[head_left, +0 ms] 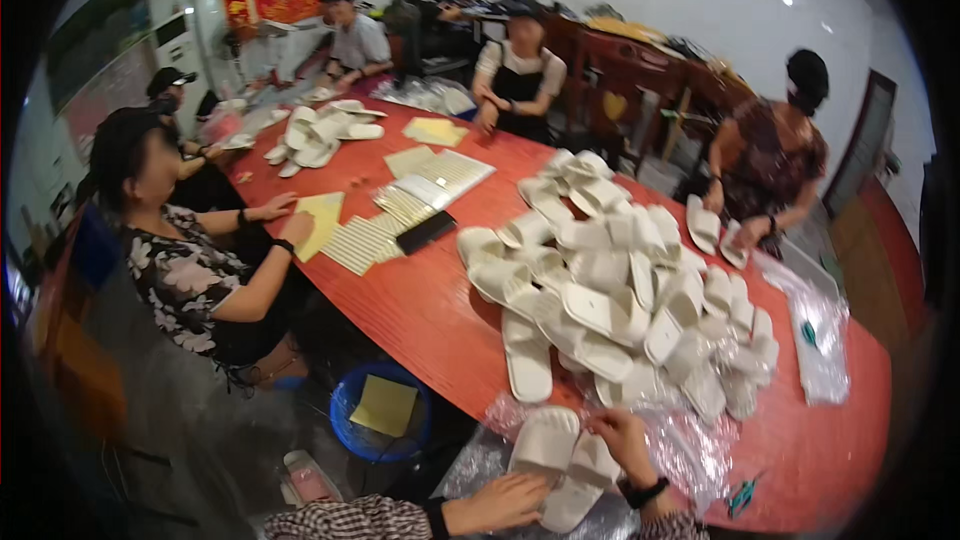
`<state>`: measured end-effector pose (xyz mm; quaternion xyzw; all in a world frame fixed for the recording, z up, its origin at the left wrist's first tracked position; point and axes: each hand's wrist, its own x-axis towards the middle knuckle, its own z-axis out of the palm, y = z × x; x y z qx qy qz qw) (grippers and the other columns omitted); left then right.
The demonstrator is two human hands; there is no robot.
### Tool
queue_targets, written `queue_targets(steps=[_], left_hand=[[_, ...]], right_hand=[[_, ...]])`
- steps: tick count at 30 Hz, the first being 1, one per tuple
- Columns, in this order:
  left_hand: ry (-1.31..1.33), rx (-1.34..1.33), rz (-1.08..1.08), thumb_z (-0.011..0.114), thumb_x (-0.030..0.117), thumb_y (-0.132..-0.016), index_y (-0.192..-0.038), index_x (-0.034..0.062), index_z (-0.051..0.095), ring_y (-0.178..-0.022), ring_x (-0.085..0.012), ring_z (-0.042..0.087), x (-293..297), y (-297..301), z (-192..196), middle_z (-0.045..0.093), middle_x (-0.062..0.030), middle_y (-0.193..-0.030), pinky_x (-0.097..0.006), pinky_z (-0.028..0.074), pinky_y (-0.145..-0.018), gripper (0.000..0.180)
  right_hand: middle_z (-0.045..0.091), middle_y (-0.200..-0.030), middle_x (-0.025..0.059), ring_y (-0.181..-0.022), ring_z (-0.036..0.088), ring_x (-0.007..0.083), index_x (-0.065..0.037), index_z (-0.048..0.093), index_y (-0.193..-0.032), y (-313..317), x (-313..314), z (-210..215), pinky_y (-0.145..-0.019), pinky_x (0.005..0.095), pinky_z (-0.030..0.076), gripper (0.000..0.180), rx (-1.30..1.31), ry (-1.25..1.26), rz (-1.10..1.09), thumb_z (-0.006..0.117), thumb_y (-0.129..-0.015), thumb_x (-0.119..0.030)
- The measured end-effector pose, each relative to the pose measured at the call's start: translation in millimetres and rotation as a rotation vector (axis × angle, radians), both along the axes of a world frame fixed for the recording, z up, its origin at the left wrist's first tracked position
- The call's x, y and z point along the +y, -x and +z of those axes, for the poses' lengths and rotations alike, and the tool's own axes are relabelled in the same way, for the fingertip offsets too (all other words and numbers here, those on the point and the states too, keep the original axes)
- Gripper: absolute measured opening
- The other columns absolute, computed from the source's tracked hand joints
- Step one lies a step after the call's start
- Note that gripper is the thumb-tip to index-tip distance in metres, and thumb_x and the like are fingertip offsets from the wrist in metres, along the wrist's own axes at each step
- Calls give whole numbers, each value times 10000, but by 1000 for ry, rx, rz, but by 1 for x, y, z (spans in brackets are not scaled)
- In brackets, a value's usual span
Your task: Packing white plastic slippers into clear plastic bags.
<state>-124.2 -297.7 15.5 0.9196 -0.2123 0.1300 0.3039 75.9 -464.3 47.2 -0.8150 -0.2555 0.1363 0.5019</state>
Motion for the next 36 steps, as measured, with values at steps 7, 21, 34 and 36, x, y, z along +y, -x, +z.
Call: queue_targets(steps=[7, 21, 34, 36], left_hand=[[467, 76, 269, 531, 110, -912, -1195, -14, 530, -1076, -338, 593, 10, -84, 29, 599, -186, -1163, -408, 493, -876, 309], [857, 324, 349, 588, 157, -893, -973, 52, 569, -767, -303, 624, -13, -119, 1, 621, -144, -797, -401, 470, -679, 134], [828, 141, 301, 649, 192, -853, -952, 52, 655, -763, -312, 634, -11, -122, -14, 648, -152, -836, -404, 488, -666, 172], [765, 94, 297, 617, 171, -869, -927, 49, 646, -750, -301, 633, -11, -122, -15, 645, -148, -829, -393, 489, -656, 138]], right_hand=[[684, -833, 104, -750, 639, 162, 27, 672, -920, 30, 17, 35, -684, 275, 502, 90, -53, -50, 14, 655, -857, -35], [635, -957, 45, -807, 576, 119, -20, 658, -1013, 42, 18, 3, -691, 224, 470, 137, 408, -347, -302, 572, -957, -112], [637, -888, -7, -696, 507, 54, -42, 656, -1022, 29, 8, -4, -604, 179, 408, 154, 529, -238, -244, 583, -957, -160], [641, -922, 10, -721, 519, 69, -30, 655, -1028, 27, 4, -8, -621, 192, 420, 149, 576, -236, -283, 580, -952, -134]])
